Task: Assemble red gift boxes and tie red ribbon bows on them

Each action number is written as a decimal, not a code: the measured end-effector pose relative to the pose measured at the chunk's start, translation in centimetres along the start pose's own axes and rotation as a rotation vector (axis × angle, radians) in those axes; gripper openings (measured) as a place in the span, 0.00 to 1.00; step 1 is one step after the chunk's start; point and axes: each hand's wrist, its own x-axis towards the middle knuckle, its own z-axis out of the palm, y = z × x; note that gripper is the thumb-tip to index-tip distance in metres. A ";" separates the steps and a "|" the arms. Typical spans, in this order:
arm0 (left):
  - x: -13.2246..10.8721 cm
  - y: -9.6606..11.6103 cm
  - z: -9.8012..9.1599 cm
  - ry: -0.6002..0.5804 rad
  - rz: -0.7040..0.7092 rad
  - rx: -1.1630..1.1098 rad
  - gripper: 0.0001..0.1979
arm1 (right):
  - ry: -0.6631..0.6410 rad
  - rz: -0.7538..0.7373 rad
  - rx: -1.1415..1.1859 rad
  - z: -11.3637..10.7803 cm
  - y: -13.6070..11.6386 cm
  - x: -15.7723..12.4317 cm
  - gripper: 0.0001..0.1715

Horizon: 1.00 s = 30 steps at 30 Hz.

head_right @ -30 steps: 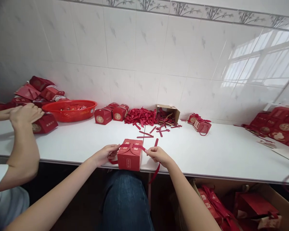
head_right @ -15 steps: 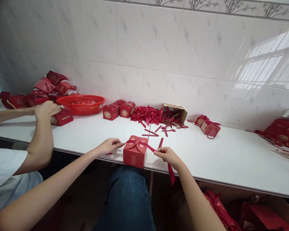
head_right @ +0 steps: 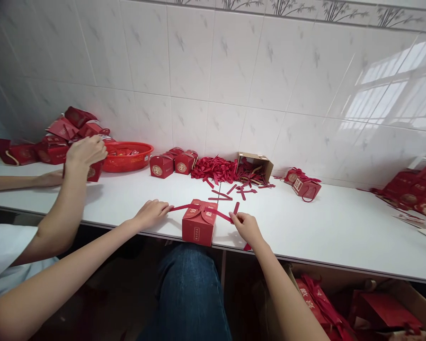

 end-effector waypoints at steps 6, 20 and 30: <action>-1.4 0.7 1.6 0.048 0.004 0.038 0.14 | 0.120 -0.103 -0.097 1.8 0.2 -0.8 0.27; -3.4 5.4 0.7 -0.219 -0.156 -0.486 0.22 | -0.027 0.080 0.110 2.9 -2.5 -4.1 0.13; -0.9 5.1 -1.4 0.003 -0.579 -1.507 0.04 | 0.221 0.324 0.843 2.2 -3.1 -1.7 0.22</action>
